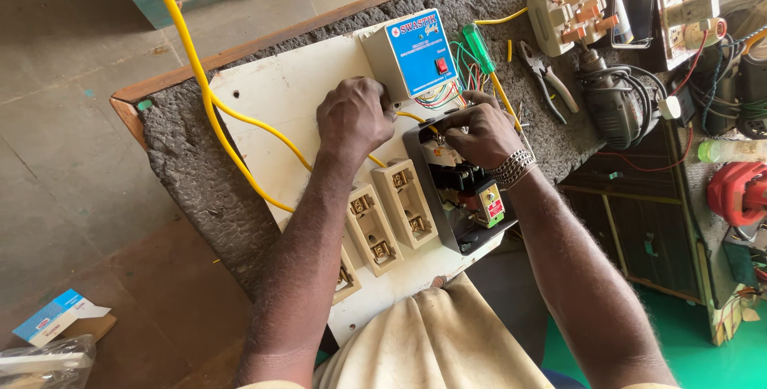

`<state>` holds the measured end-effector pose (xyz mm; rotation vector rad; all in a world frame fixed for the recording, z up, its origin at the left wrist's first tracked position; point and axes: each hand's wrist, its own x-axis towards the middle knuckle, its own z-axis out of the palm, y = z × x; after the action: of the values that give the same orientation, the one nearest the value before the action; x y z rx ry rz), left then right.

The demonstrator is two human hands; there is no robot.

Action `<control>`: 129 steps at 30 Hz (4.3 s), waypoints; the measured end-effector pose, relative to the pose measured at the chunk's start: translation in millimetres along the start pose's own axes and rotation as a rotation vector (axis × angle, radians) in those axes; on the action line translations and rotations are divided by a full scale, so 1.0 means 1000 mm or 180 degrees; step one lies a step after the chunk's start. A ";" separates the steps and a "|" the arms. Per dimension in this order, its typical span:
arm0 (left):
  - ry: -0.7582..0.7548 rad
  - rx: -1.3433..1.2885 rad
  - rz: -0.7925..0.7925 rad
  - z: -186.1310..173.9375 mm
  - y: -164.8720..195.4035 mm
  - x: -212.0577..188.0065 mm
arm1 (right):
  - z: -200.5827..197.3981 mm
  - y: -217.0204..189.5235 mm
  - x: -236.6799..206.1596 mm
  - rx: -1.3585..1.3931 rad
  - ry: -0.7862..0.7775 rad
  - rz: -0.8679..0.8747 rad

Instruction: The person wires a contactor and overload relay mounted in a black enclosure on a work board, routing yellow and multicolored wires into the contactor terminals and tightening them. They use a green-handled screwdriver to tighten terminal screws and press the red button on the blue SWASTIK starter unit to test the assembly.

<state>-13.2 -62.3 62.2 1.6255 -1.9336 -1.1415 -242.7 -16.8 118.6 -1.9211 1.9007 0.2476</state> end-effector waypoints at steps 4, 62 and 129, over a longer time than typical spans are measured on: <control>0.0687 -0.0288 0.0822 -0.005 0.014 -0.012 | -0.002 0.003 0.000 0.0109 -0.0015 0.0027; -0.0531 -0.0945 -0.0043 0.062 0.098 -0.002 | -0.045 0.088 0.027 0.1272 -0.0175 -0.1365; -0.0263 -0.0573 -0.0356 0.122 0.168 0.031 | -0.044 0.196 0.029 0.2577 0.1147 -0.2703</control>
<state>-216.8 -48.6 110.6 1.6294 -1.7493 -1.4038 -441.4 -56.2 112.3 -1.9956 0.9133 -1.0040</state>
